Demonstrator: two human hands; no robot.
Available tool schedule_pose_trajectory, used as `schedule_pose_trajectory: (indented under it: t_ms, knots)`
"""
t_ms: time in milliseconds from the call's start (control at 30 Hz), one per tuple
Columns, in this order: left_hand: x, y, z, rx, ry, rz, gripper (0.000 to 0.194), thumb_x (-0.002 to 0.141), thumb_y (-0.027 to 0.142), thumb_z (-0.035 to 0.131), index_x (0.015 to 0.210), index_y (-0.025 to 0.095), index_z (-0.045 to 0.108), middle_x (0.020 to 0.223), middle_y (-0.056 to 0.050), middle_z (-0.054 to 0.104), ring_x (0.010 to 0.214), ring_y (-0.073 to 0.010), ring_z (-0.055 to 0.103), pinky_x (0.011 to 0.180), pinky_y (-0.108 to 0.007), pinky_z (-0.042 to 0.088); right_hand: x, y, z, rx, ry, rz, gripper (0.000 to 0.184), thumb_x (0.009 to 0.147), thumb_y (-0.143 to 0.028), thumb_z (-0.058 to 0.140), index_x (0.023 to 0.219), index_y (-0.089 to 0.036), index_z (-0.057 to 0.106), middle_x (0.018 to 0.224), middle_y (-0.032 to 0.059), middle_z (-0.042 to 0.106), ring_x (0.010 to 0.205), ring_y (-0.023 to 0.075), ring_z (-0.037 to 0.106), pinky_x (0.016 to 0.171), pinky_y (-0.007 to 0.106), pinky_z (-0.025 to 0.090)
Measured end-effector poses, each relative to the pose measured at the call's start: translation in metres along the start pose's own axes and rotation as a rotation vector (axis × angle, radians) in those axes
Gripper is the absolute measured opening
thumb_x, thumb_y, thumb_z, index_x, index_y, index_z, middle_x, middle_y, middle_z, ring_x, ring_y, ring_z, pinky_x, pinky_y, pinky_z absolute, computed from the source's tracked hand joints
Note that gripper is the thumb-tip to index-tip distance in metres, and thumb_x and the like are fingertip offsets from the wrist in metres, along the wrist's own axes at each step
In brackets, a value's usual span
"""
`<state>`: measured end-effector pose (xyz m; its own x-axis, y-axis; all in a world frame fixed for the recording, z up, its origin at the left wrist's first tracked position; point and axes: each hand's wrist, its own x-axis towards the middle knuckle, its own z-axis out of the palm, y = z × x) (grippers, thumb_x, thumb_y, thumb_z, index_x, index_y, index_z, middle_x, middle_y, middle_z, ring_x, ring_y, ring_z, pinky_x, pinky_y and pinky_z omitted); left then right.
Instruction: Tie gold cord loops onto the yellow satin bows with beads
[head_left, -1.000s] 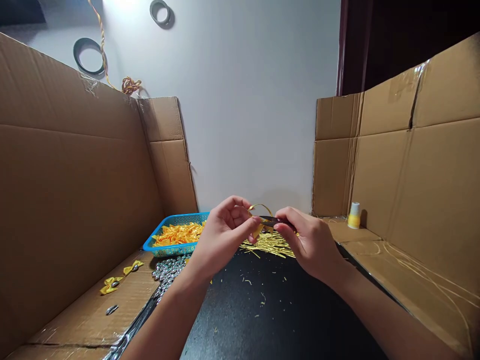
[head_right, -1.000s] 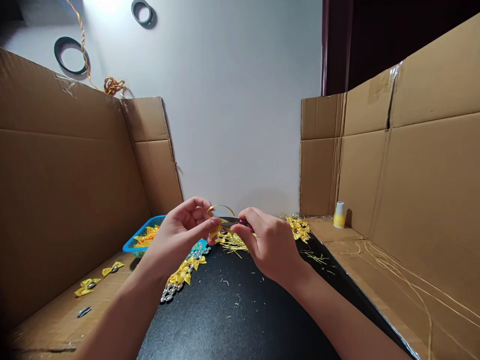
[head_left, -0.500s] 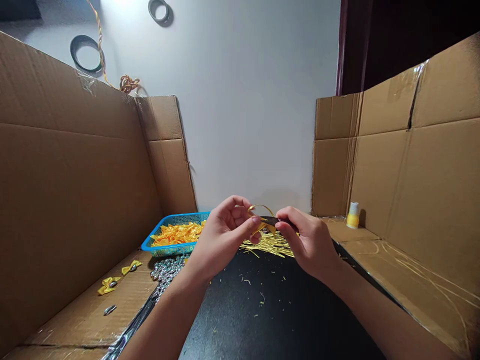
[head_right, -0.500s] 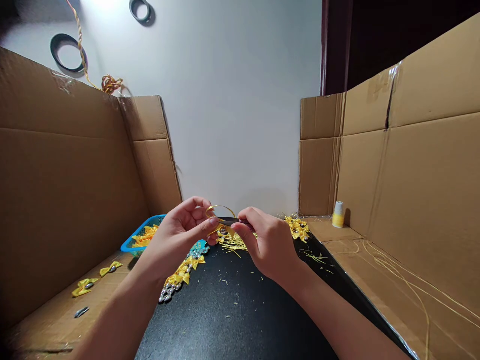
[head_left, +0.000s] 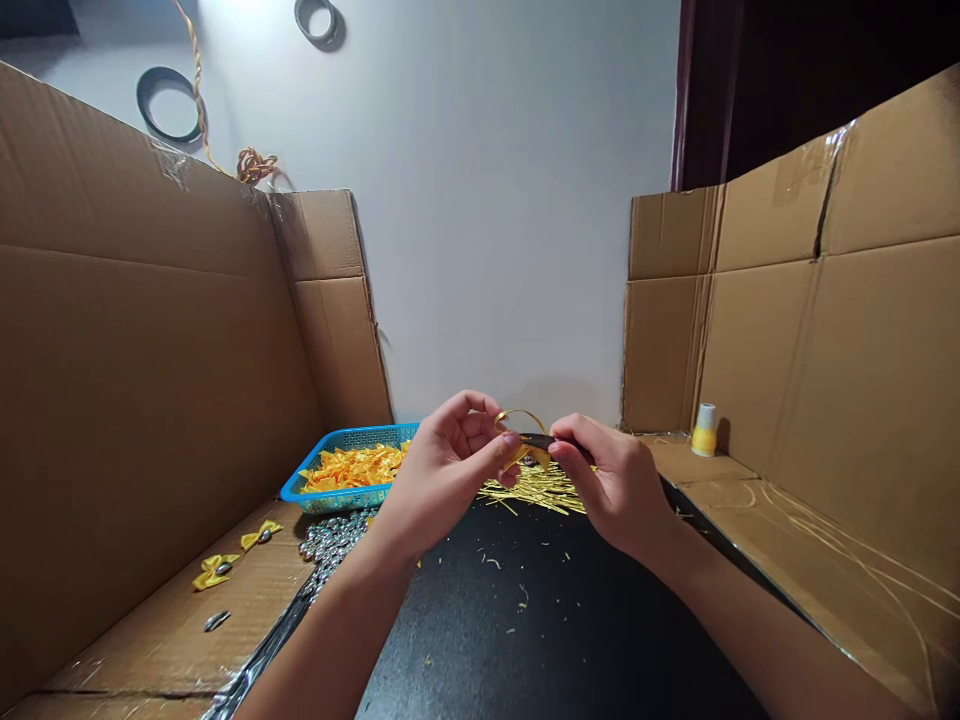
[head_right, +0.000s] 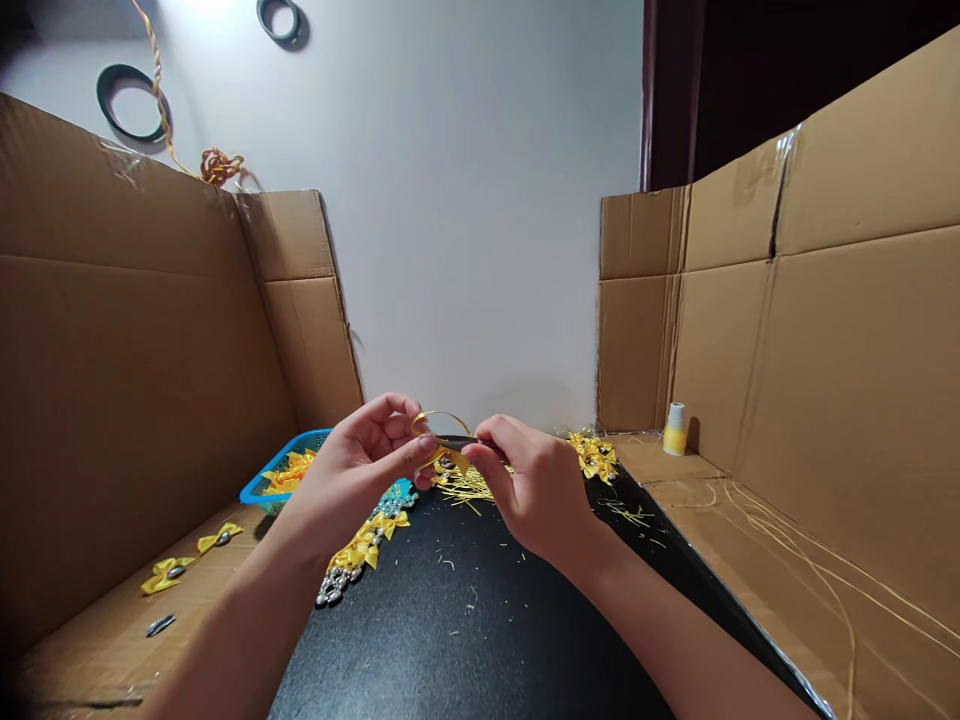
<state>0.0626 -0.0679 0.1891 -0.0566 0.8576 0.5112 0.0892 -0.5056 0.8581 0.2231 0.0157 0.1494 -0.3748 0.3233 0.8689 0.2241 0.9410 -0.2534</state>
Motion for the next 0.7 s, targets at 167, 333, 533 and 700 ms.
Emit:
schedule_pose_trajectory:
  t_ms: [167,333,533,700]
  knots:
    - [0.000,-0.001,-0.001,0.028,-0.003,0.001,0.027,0.075,0.029,0.071,0.085,0.019,0.049,0.065,0.004,0.056,0.053,-0.0087,0.055,0.053,-0.023,0.048,-0.001,0.000,0.002,0.003,-0.001,-0.001,0.036,0.098,-0.045,0.038,0.080,-0.019,0.054,0.063,-0.0013,0.052,0.054,0.0096,0.044,0.053,0.024,0.030]
    - [0.001,-0.002,-0.001,0.021,-0.007,0.000,0.027,0.075,0.029,0.072,0.085,0.019,0.049,0.063,0.004,0.056,0.052,-0.0085,0.056,0.053,-0.022,0.048,-0.002,0.002,0.003,0.009,0.014,0.013,0.035,0.098,-0.043,0.039,0.077,-0.019,0.053,0.060,-0.0022,0.049,0.052,0.0090,0.042,0.051,0.024,0.028]
    - [0.002,-0.001,-0.001,0.015,0.009,0.009,0.028,0.075,0.028,0.073,0.085,0.018,0.049,0.061,0.005,0.057,0.051,-0.0078,0.056,0.052,-0.020,0.047,-0.001,0.001,-0.002,-0.009,0.097,0.020,0.034,0.098,-0.045,0.038,0.084,-0.018,0.054,0.062,-0.0014,0.052,0.051,0.0095,0.043,0.050,0.024,0.031]
    - [0.001,-0.002,0.000,0.072,0.100,0.058,0.027,0.073,0.027,0.074,0.089,0.017,0.055,0.060,0.003,0.061,0.052,-0.0093,0.057,0.053,-0.022,0.049,-0.003,-0.012,-0.008,-0.054,0.116,-0.065,0.036,0.097,-0.049,0.040,0.090,-0.018,0.057,0.068,0.0016,0.059,0.055,0.0110,0.051,0.051,0.024,0.037]
